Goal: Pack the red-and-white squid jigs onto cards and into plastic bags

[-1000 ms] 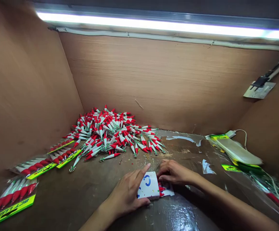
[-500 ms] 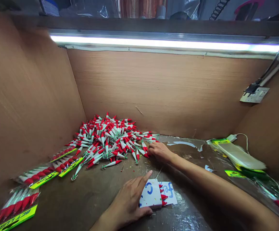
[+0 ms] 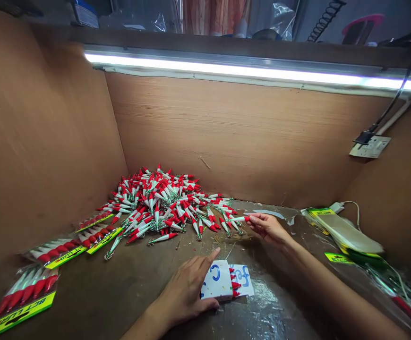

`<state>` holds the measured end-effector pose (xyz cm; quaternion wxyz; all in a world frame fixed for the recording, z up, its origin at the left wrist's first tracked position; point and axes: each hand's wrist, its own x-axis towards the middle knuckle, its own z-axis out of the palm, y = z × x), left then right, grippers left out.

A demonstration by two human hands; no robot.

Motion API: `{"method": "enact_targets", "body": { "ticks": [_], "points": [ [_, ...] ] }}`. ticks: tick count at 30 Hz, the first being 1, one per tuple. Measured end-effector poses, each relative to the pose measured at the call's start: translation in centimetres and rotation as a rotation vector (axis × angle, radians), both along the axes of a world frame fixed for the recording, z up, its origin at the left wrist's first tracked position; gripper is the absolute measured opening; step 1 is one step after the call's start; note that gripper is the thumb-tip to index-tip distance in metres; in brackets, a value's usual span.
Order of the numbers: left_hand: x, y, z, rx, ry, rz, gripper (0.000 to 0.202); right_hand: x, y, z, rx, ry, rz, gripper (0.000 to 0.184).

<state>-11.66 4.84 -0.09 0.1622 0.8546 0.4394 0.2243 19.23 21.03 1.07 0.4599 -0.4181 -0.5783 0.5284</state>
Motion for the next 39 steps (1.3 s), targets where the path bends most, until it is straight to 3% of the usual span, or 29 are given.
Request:
{"method": "enact_targets", "body": {
  "ticks": [6, 13, 21, 25, 29, 35, 39],
  "points": [
    [0.0, 0.1, 0.0, 0.004, -0.016, -0.001, 0.116, 1.5, -4.9, -2.1, -0.191, 0.045, 0.085, 0.039],
    [0.2, 0.2, 0.3, 0.002, 0.01, 0.024, 0.118, 2.1, -6.7, -3.0, -0.226, -0.086, 0.117, 0.044],
    [0.2, 0.2, 0.2, -0.029, -0.025, 0.021, 0.117, -1.5, -7.7, -4.0, -0.148, -0.131, 0.116, 0.045],
    [0.3, 0.2, 0.0, -0.042, -0.038, 0.024, 0.115, -3.8, -9.0, -4.2, -0.029, -0.218, 0.12, 0.029],
    [0.5, 0.1, -0.2, -0.061, -0.034, 0.056, 0.111, -4.4, -9.3, -3.7, 0.27, -0.462, 0.15, 0.013],
    [1.1, -0.1, 0.0, -0.054, -0.036, 0.024, 0.109, -4.5, -8.9, -3.1, 0.651, -0.638, 0.277, 0.017],
    [1.1, 0.1, -0.1, -0.03, -0.028, -0.004, 0.105, -3.8, -9.3, -2.0, 0.711, -0.727, 0.296, 0.019]
  ]
}}
